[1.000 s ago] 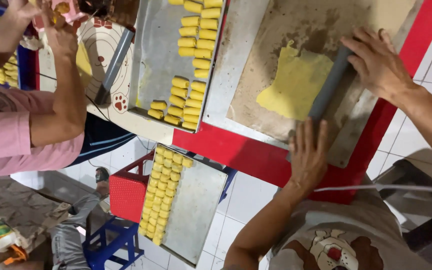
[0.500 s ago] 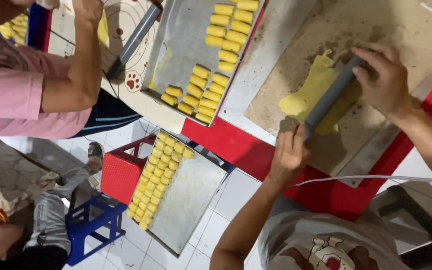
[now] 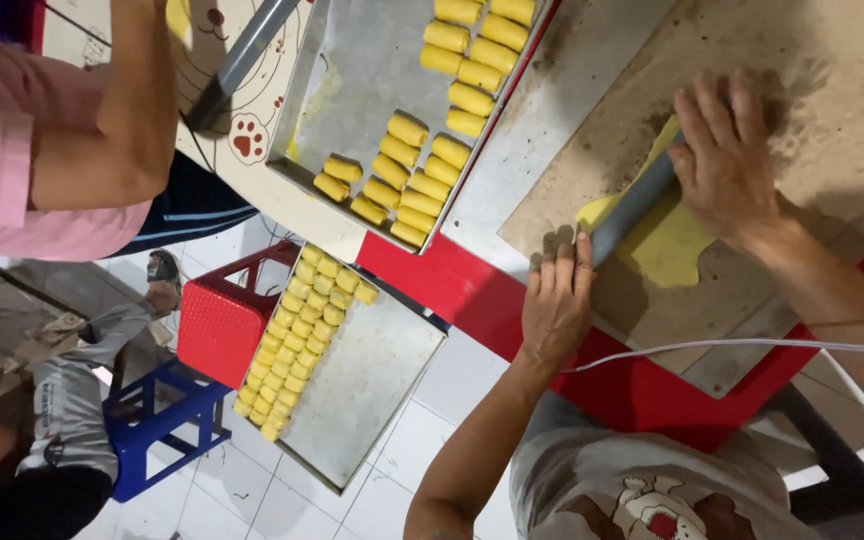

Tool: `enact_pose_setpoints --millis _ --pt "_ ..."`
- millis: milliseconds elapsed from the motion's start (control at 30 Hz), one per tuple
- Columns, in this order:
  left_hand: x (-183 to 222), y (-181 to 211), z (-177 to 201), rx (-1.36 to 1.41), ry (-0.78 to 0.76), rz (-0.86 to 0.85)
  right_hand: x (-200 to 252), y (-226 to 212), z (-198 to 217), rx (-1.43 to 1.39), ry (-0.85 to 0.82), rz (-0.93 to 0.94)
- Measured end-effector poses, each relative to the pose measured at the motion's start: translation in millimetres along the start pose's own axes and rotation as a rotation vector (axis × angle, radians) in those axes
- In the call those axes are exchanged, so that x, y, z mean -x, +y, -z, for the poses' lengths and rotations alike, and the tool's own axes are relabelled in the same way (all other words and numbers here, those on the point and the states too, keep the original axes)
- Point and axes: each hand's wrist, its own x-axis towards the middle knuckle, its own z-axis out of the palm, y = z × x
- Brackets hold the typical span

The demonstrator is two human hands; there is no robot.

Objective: Rolling out dough using a rolling pin, adding filling, and shaping it into small cookies on a production table.

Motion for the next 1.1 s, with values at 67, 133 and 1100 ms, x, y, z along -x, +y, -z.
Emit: enact_pose_setpoints --millis 67,133,1100 --pt "-6 -5 3 0.021 -0.013 0.028 -2 8 -19 0.005 -0.002 -0.006" --pt "-12 -12 5 0.037 -0.028 0.059 -8 8 -28 0.004 -0.002 -0.01" --pt "11 -20 25 -0.06 -0.032 -0.12 4 -7 -3 -0.105 -0.013 0.005"
